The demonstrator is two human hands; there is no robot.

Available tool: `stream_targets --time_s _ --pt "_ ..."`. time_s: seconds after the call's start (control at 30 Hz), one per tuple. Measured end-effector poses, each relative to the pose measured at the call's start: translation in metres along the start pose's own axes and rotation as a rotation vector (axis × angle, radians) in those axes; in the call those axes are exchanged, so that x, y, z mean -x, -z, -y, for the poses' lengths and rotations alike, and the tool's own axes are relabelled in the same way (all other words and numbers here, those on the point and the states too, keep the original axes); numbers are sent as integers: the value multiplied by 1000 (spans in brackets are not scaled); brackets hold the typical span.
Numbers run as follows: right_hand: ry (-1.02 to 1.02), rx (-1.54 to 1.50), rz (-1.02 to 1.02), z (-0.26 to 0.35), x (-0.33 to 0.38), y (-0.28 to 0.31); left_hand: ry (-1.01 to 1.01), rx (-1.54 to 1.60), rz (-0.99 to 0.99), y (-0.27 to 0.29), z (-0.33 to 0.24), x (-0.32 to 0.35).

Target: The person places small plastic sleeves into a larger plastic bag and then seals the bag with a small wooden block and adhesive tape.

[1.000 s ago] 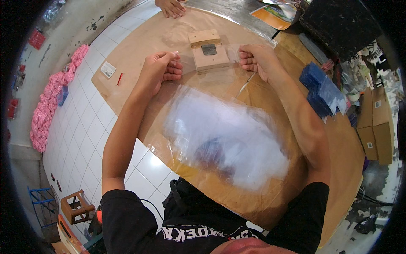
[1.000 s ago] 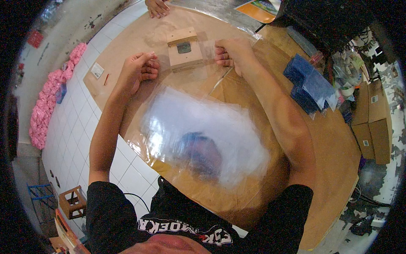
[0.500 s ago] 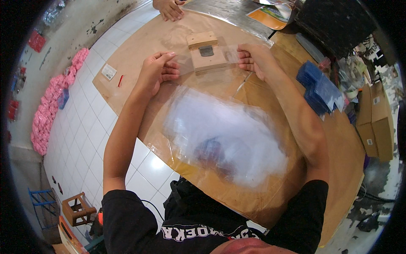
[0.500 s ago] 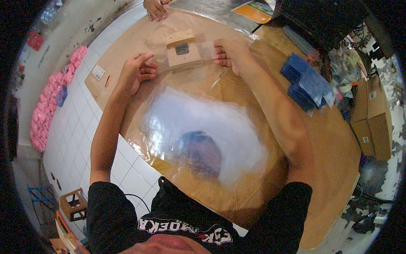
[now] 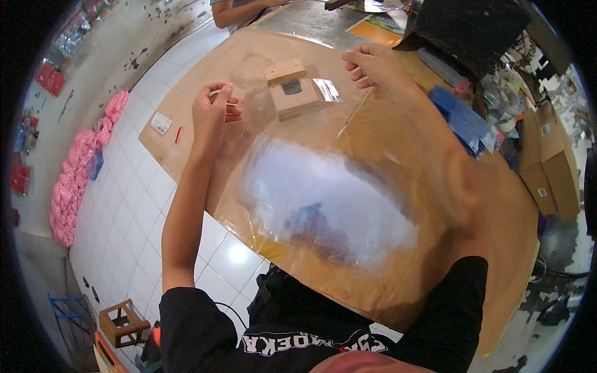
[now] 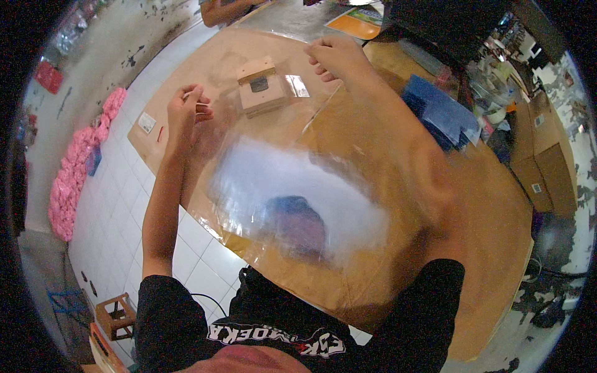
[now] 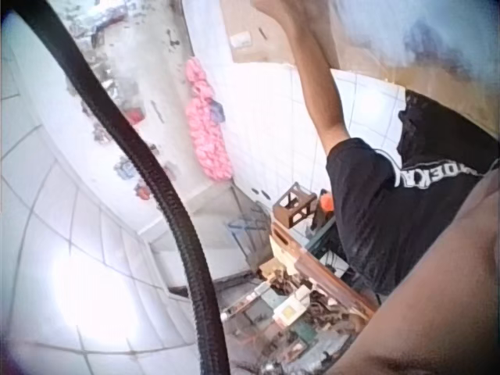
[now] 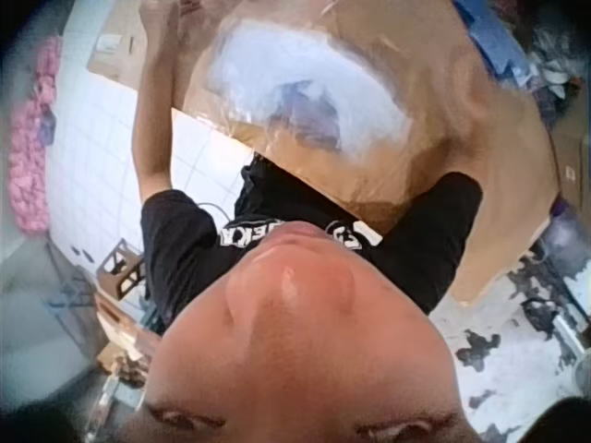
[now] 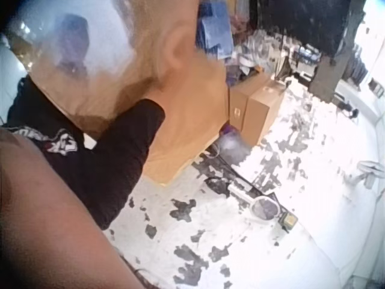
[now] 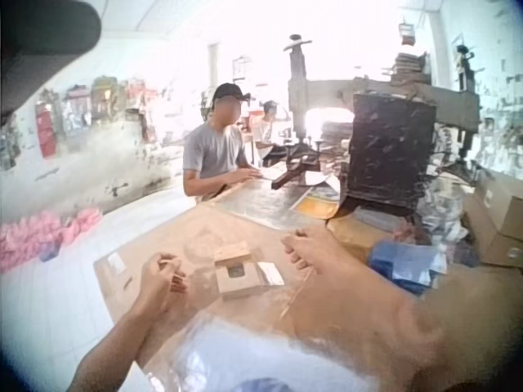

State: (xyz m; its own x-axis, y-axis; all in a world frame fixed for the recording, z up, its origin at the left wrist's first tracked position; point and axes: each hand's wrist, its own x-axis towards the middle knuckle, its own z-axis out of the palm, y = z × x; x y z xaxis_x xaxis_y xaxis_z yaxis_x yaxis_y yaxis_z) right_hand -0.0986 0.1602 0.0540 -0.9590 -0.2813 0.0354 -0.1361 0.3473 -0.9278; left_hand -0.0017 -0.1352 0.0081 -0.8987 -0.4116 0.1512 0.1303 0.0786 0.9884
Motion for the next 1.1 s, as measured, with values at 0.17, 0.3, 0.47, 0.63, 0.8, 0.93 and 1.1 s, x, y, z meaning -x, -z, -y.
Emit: stream_targets --time_s 0.17,0.3,0.47,0.63,0.8,0.93,1.1 --pt "351 495 173 43 84 0 -688 -195 -67 1 -6 17" --pt "498 899 404 35 173 -2 -1042 -418 328 -17 -44 56" --pt "364 1068 369 20 223 5 -961 -509 916 -77 -75 81" --pt "409 841 303 -6 206 10 -909 -393 1011 -112 -65 82" --pt "264 695 298 -15 192 17 -806 -292 917 -105 -41 81" --pt "290 651 244 -26 189 24 -722 -261 869 -105 -28 78" --pt "278 651 213 -21 186 29 -798 -274 897 -102 -32 80"
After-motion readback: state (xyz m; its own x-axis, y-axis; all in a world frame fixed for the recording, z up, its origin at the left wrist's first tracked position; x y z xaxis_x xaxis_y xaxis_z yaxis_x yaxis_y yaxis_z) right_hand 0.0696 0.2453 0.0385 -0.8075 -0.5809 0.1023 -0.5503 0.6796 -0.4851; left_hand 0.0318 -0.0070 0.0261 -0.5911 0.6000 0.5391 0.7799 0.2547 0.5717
